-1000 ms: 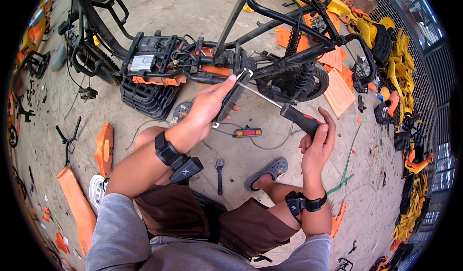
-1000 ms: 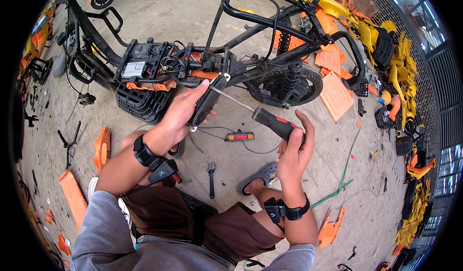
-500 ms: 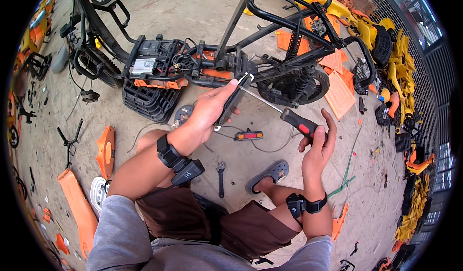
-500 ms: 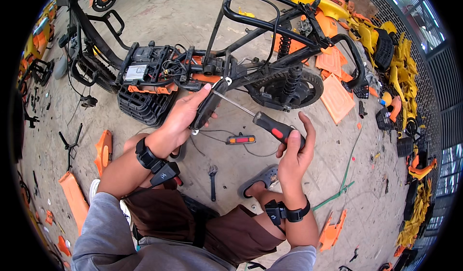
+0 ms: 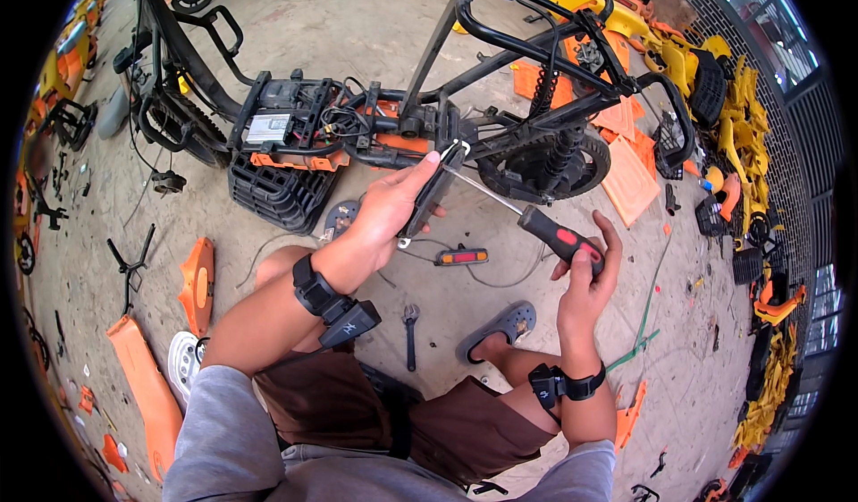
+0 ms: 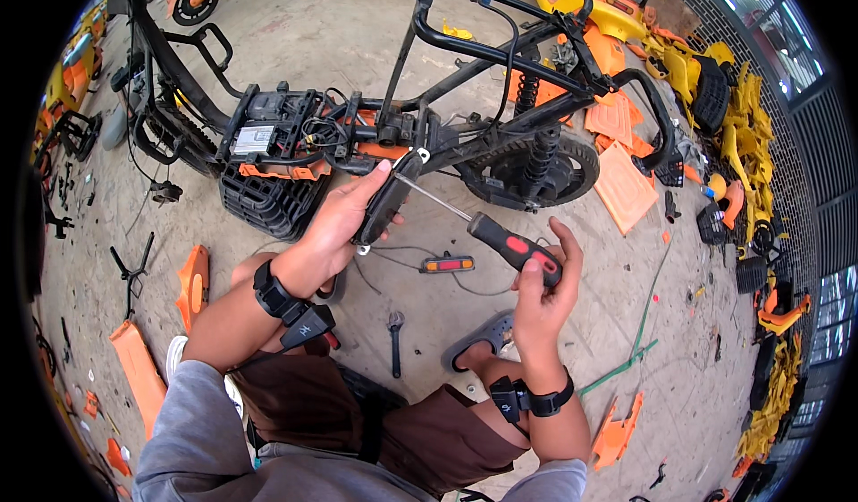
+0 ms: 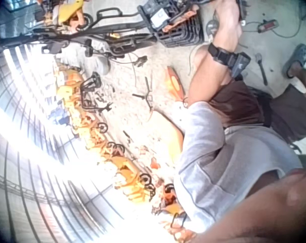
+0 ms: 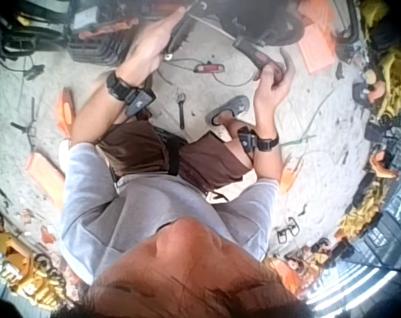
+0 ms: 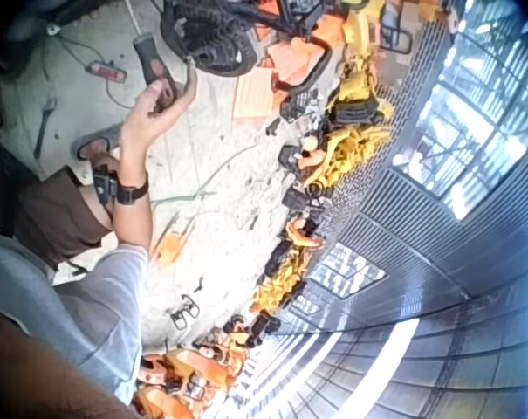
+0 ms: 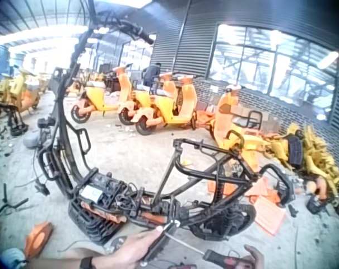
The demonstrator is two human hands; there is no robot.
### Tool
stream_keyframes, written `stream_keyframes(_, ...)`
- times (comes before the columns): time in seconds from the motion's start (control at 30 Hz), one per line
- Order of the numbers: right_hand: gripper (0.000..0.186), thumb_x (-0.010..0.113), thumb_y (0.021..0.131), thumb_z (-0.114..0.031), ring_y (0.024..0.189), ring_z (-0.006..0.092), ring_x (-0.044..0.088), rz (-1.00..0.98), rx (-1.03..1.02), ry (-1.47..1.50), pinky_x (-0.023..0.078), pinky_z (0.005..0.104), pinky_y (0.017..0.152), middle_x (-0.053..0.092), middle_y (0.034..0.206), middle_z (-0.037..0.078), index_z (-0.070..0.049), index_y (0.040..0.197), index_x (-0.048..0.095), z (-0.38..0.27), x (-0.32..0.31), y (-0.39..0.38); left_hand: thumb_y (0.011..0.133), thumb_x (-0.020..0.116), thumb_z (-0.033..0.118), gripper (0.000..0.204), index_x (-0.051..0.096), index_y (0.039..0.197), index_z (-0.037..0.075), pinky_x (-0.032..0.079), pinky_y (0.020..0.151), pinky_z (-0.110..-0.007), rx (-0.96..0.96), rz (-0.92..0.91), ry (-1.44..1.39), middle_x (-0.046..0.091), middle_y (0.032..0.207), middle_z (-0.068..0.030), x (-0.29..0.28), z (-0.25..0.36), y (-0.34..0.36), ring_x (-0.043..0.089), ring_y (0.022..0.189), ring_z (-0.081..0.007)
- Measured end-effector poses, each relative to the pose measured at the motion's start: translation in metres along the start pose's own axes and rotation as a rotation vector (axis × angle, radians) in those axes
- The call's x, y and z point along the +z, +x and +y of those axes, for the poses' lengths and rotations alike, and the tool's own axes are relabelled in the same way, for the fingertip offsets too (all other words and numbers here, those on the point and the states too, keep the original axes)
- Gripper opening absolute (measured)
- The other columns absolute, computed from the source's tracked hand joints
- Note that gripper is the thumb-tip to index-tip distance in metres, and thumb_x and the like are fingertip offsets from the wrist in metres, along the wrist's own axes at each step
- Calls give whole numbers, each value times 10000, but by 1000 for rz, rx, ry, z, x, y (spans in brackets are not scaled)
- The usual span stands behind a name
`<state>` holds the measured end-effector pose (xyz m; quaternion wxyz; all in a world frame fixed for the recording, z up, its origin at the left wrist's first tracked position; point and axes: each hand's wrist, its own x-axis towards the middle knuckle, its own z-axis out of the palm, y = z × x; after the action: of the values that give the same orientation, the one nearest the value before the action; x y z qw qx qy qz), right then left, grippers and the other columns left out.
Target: The person sits on the floor and uses a screwdriver to tighten screws on the frame of a disassembled electric scooter. The person handles the scooter frame and various tools while working in a workshop.
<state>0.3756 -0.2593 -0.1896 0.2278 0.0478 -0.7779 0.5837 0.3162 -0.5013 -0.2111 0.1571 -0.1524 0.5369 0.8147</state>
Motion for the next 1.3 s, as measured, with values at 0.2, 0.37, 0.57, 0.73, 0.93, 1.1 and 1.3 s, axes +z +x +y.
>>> stream_keyframes(0.2,464,500,943,-108,585,58,465,34,129,214,402,195,523,482,789,17,-19,1386,393,-8,6,0,882,631,532,503,663,1014,48,460,537,-257,-10,17,8,629,841,-9,0,0,0,630,694,-115)
stream_keyframes(0.37,492,487,963,-202,573,86,493,0,65,-35,428,214,516,527,801,52,-19,1401,358,-4,0,0,882,633,529,500,666,1047,58,458,539,-256,-12,6,5,631,853,0,0,0,-1,628,701,-111)
stream_keyframes(0.57,479,455,984,-253,552,77,477,39,-65,49,403,210,489,526,757,45,-35,1401,368,3,7,3,884,634,522,508,659,1082,55,458,543,-254,-26,3,4,631,862,3,-1,-1,0,626,706,-107)
stream_keyframes(0.73,486,442,956,-190,560,54,423,0,161,-96,371,184,476,506,780,36,-63,1418,361,3,-6,3,884,633,524,525,653,1092,42,460,538,-254,-32,3,1,630,874,-3,-2,-1,0,628,705,-110)
stream_keyframes(0.93,525,465,953,-149,603,72,457,64,-91,16,418,216,508,510,961,88,-46,1445,312,-2,9,-2,924,588,492,451,636,1017,53,476,533,-246,-24,-7,-7,660,906,-47,0,-1,1,640,725,-126)
stream_keyframes(1.1,605,503,927,-142,642,62,457,-8,180,83,382,203,519,490,976,66,-54,1475,263,-10,0,1,882,635,529,529,653,1089,43,459,536,-257,-35,4,-29,629,872,-6,-4,-1,1,632,705,-116)
stream_keyframes(1.3,570,455,953,-144,644,74,486,9,-82,-46,406,216,523,504,998,89,-53,1476,246,4,-1,0,880,636,530,524,654,1090,50,458,540,-258,-26,-10,-14,629,873,-4,-1,-2,1,632,708,-115)
